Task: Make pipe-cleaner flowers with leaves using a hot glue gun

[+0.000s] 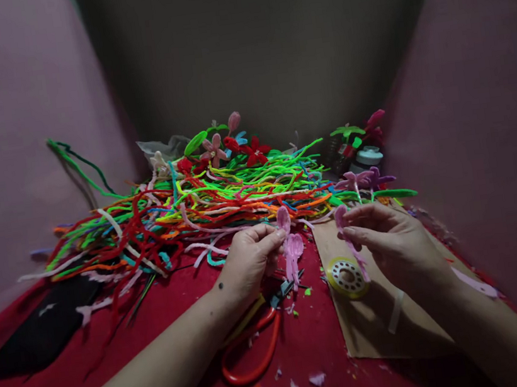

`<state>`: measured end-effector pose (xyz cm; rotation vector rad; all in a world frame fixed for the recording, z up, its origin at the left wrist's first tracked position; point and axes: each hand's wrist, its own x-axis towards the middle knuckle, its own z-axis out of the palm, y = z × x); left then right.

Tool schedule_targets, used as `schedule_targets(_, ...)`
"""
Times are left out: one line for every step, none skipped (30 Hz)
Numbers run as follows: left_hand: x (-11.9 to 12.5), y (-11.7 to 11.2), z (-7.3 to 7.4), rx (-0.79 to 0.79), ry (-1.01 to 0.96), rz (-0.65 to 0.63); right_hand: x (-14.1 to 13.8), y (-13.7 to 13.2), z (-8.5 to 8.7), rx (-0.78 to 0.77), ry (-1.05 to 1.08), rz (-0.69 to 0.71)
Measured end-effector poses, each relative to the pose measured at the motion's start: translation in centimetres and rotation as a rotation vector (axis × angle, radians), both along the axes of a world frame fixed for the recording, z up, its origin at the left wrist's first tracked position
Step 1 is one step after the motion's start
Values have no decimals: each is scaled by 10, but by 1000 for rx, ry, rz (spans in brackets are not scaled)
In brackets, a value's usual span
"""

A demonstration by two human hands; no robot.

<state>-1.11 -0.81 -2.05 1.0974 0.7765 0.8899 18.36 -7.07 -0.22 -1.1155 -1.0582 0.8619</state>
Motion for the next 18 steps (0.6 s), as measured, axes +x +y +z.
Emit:
schedule_targets(0, 0, 0, 2, 0, 0, -4, 3, 0, -1, 26, 19)
schedule_targets(0, 0, 0, 3, 0, 2, -7, 6, 0, -8, 44, 39)
schedule_targets(0, -1, 1, 2, 3, 3, -10, 8, 0, -20, 53, 62)
schedule_targets(0, -1, 1, 1, 4, 2, -13, 10, 0, -37, 57, 84)
schedule_targets(0, -1, 1, 3, 6, -1, -16, 12, 1, -57, 59, 102)
schedule_targets(0, -1, 2, 8, 9, -6, -18, 14, 1, -75, 60, 113)
schedule_targets(0, -2, 3, 16, 17, -9, -21, 15, 1, -91, 61, 115)
schedule_targets(0, -2, 4, 22, 29, -7, -23, 16, 1, -105, 60, 111)
schedule_targets(0, -3, 5, 24, 43, -2, -25, 18, 1, -114, 60, 98)
schedule_targets(1, -4, 6, 28, 55, 6, -28, 19, 1, -124, 57, 84)
schedule_targets(1, -5, 7, 34, 65, 13, -30, 19, 1, -134, 53, 72)
schedule_targets(1, -6, 9, 43, 74, 19, -32, 20, 1, -145, 50, 61)
schedule_targets(2, -8, 10, 57, 83, 23, -34, 19, 0, -153, 48, 53)
schedule_targets(2, -9, 12, 73, 94, 27, -36, 19, 0, -158, 45, 51)
schedule_targets(3, -11, 13, 90, 109, 34, -38, 19, -1, -163, 42, 54)
schedule_targets(3, -12, 14, 103, 124, 43, -39, 18, -1, -168, 36, 57)
schedule_targets(3, -13, 15, 111, 136, 49, -40, 18, -1, -171, 26, 57)
schedule_targets(4, -13, 16, 118, 145, 52, -40, 17, -2, -176, 11, 55)
